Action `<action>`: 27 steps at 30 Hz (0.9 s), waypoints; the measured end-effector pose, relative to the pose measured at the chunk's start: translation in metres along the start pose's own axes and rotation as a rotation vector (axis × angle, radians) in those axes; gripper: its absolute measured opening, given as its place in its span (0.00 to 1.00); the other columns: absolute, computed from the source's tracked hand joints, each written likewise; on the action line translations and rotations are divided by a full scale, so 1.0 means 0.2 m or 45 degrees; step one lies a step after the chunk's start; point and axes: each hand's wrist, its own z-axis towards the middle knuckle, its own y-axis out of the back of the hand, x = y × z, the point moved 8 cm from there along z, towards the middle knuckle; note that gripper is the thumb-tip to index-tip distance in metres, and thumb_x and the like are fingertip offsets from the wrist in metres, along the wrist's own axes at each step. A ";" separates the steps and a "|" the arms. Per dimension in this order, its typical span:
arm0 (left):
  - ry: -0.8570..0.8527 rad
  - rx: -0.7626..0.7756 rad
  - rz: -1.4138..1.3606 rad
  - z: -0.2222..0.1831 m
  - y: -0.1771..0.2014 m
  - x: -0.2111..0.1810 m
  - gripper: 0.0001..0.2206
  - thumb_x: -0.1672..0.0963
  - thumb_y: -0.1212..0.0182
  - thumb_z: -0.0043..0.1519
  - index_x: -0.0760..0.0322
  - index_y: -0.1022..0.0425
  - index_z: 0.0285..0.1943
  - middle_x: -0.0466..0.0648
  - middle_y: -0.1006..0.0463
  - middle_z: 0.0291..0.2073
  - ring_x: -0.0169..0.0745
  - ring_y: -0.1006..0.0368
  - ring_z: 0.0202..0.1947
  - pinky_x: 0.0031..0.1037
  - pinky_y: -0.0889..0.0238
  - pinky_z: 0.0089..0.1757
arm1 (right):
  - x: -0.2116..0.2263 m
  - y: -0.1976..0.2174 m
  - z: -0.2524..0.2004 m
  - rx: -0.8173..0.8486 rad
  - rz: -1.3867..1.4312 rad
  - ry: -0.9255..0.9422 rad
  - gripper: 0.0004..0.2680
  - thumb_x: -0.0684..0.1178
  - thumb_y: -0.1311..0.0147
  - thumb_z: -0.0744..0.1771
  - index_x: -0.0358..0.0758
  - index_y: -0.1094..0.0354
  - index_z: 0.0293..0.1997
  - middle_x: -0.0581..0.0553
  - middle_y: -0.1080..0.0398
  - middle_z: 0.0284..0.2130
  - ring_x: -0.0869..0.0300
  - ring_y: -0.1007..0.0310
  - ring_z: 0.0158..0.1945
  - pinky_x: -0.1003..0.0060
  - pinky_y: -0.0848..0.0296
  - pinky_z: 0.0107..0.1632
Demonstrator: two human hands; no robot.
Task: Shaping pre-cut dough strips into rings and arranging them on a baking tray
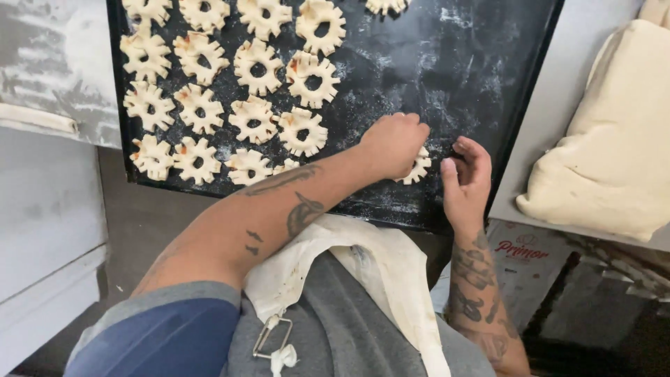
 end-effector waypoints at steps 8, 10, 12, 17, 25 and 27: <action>-0.192 0.057 0.103 0.05 -0.03 -0.07 0.16 0.58 0.20 0.54 0.65 0.11 0.51 0.54 0.14 0.39 0.60 0.16 0.45 0.52 0.20 0.47 | -0.01 0.05 -0.06 0.045 -0.065 -0.153 0.16 0.41 0.44 0.79 0.29 0.37 0.78 0.32 0.32 0.71 0.45 0.30 0.75 0.49 0.27 0.71; -0.239 0.126 0.004 0.03 -0.01 -0.08 0.18 0.59 0.22 0.55 0.66 0.14 0.55 0.56 0.14 0.41 0.62 0.15 0.44 0.53 0.20 0.49 | -0.06 0.06 -0.10 0.072 0.002 -0.189 0.18 0.42 0.42 0.77 0.29 0.39 0.79 0.33 0.34 0.71 0.45 0.31 0.76 0.50 0.27 0.72; -0.243 0.157 -0.060 -0.04 0.10 -0.14 0.18 0.59 0.22 0.56 0.66 0.15 0.56 0.56 0.14 0.41 0.63 0.15 0.45 0.54 0.20 0.49 | -0.07 0.06 -0.13 0.085 0.020 -0.196 0.19 0.43 0.41 0.77 0.29 0.40 0.80 0.32 0.34 0.72 0.45 0.32 0.76 0.50 0.28 0.73; -0.107 0.065 -0.707 -0.11 0.29 -0.07 0.12 0.57 0.24 0.57 0.63 0.18 0.47 0.54 0.16 0.39 0.66 0.13 0.43 0.54 0.19 0.46 | -0.08 -0.09 -0.07 0.209 0.250 -0.238 0.26 0.47 0.38 0.74 0.32 0.45 0.84 0.30 0.37 0.76 0.41 0.35 0.80 0.42 0.31 0.78; 0.825 -0.314 -0.696 -0.05 0.85 0.64 0.15 0.65 0.28 0.63 0.59 0.20 0.56 0.44 0.13 0.49 0.32 0.17 0.42 0.08 0.14 0.36 | 0.29 -0.66 0.77 0.241 0.148 -0.344 0.14 0.39 0.34 0.74 0.30 0.32 0.69 0.38 0.18 0.58 0.58 0.12 0.52 0.68 0.05 0.52; 0.801 -0.401 -0.527 0.01 0.80 0.80 0.15 0.64 0.30 0.61 0.56 0.20 0.54 0.46 0.12 0.45 0.43 0.16 0.42 0.28 0.19 0.38 | 0.24 -0.68 0.85 0.222 -0.141 -0.141 0.18 0.43 0.29 0.74 0.30 0.33 0.72 0.37 0.20 0.57 0.57 0.14 0.51 0.65 0.08 0.53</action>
